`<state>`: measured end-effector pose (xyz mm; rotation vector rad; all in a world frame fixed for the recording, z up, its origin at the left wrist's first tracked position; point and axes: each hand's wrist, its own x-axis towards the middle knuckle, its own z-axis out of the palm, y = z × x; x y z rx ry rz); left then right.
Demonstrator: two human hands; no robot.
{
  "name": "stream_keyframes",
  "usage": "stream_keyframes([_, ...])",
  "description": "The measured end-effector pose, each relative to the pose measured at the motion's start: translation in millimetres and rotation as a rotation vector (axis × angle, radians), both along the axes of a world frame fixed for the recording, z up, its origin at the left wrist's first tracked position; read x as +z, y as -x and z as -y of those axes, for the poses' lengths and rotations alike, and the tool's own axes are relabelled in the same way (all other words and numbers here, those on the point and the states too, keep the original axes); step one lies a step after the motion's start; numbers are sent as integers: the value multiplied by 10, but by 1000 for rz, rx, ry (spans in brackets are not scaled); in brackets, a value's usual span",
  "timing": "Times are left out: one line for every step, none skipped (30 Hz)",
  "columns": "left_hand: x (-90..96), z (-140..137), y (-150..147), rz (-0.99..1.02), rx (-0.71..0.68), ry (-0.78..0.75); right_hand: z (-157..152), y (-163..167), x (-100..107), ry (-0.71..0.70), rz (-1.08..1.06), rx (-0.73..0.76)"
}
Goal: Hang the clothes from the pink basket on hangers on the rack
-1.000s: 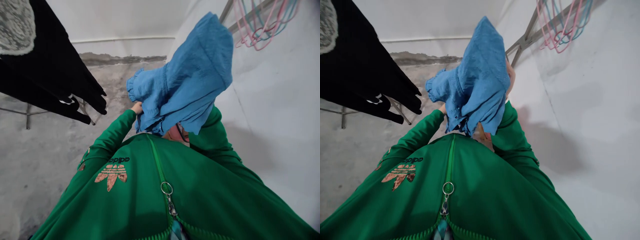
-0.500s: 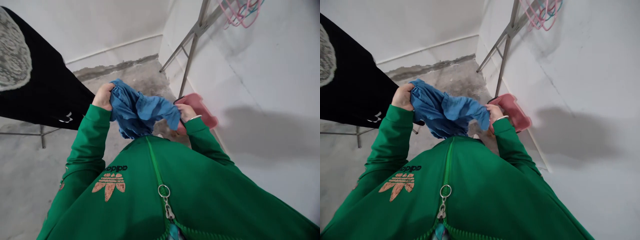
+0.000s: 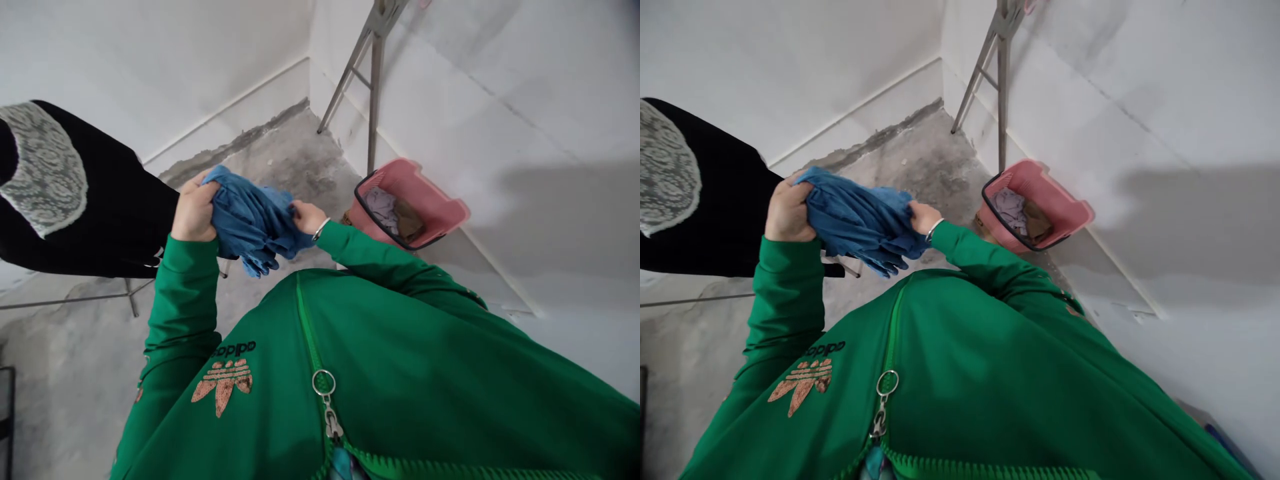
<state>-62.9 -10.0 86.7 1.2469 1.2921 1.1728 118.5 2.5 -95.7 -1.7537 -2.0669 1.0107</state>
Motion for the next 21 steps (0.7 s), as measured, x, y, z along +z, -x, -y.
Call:
stream_keyframes([15, 10, 63, 25, 27, -15, 3, -108, -64, 2, 39, -49])
stream_keyframes([21, 17, 118, 54, 54, -32, 18, -202, -102, -11, 51, -96])
stream_keyframes([20, 21, 161, 81, 74, -45, 44, -270, -110, -39, 30, -127])
stream_keyframes([14, 24, 188, 97, 84, -55, 77, -299, -91, -81, -22, -133])
stream_keyframes([5, 27, 196, 107, 87, -61, 116, -286, -52, -138, -89, -120])
stream_keyframes([-4, 29, 188, 114, 87, -63, 152, -233, -4, -203, -154, -89])
stream_keyframes([-9, 33, 165, 118, 84, -61, 180, -149, 41, -265, -201, -43])
stream_keyframes([-8, 40, 133, 119, 77, -57, 195, -47, 75, -320, -216, 5])
stream_keyframes([-2, 49, 98, 115, 67, -52, 194, 56, 90, -361, -197, 51])
stream_keyframes([10, 62, 68, 104, 60, -48, 177, 144, 87, -377, -151, 93])
stream_keyframes([27, 77, 50, 83, 55, -48, 145, 203, 68, -361, -95, 128])
stream_keyframes([46, 92, 49, 49, 54, -54, 104, 222, 40, -321, -41, 146])
stream_keyframes([64, 106, 69, -5, 61, -74, 60, 197, 12, -279, 0, 140])
stream_keyframes([78, 118, 110, -91, 74, -108, 18, 129, -7, -251, 19, 103])
stream_keyframes([86, 126, 170, -218, 94, -160, -16, 24, -8, -252, 16, 40])
stream_keyframes([83, 130, 244, -391, 121, -219, -40, -107, 15, -286, -7, -41])
stream_keyframes([66, 130, 328, -604, 157, -274, -51, -250, 63, -345, -44, -127])
stream_keyframes([35, 129, 417, -840, 196, -312, -49, -390, 138, -411, -88, -204])
stream_keyframes([-11, 127, 505, -1070, 236, -322, -32, -511, 237, -470, -130, -262])
stream_keyframes([-70, 128, 591, -1265, 271, -304, -2, -601, 354, -520, -165, -302])
stream_keyframes([-138, 135, 673, -1406, 298, -269, 43, -652, 485, -567, -195, -325])
